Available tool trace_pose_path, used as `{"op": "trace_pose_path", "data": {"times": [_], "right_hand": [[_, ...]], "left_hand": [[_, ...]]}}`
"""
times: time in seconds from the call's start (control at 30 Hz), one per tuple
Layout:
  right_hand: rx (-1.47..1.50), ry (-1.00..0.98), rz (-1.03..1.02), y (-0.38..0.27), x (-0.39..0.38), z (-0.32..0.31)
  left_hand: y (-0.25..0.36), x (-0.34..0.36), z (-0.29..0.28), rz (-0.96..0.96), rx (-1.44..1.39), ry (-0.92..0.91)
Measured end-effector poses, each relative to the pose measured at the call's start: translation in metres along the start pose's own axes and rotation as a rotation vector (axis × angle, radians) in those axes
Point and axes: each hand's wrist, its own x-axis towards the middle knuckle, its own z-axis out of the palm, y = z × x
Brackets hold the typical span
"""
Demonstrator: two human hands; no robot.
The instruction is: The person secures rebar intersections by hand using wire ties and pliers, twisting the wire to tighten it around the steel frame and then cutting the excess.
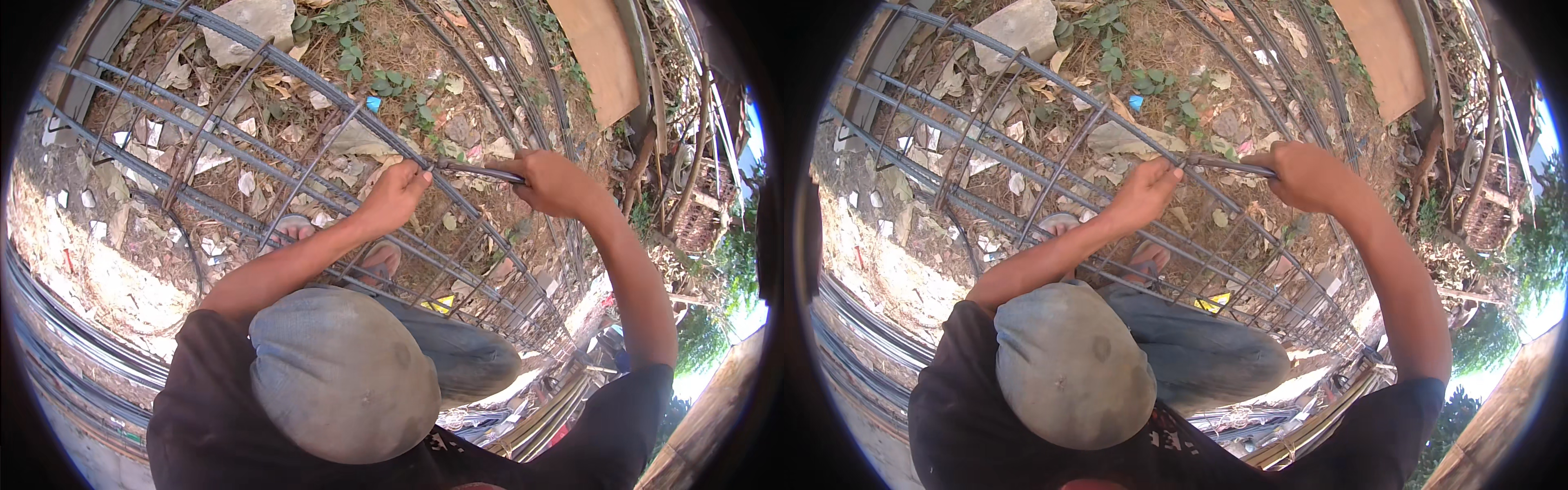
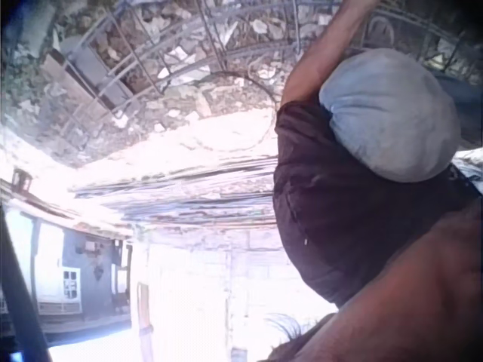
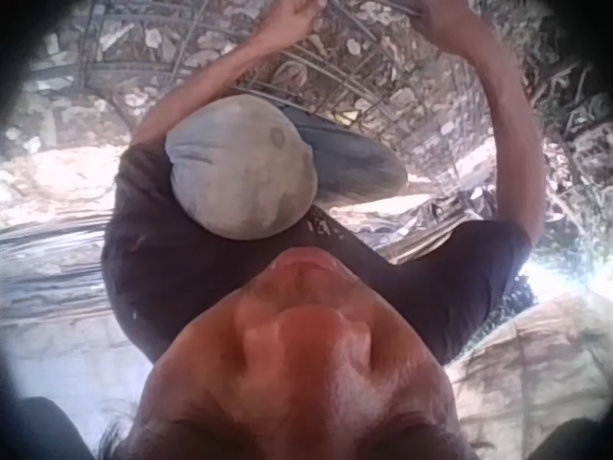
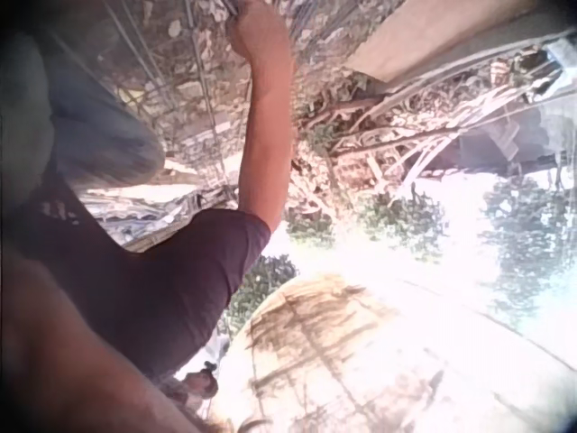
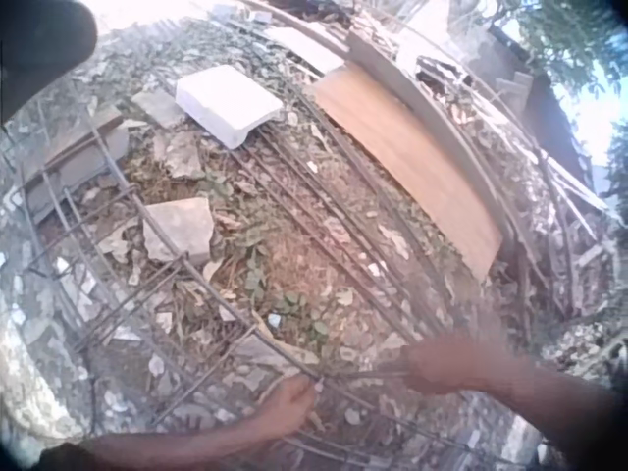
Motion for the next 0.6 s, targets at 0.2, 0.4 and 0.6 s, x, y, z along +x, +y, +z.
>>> {"op": "trace_pose_path", "data": {"times": [0.2, 0.4, 0.6], "right_hand": [[-0.542, 0.391, 0.0, 0.001, 0.006, 0.011], [-0.652, 0.583, -0.181, -0.012, 0.011, -0.003], [-0.458, 0.353, -0.07, -0.003, 0.013, 0.004]], "left_hand": [[-0.011, 0.006, 0.003, 0.062, -0.018, -0.035], [-0.01, 0.004, -0.001, 0.043, -0.006, -0.039], [0.001, 0.001, -0.003, 0.014, 0.016, -0.036]]}}
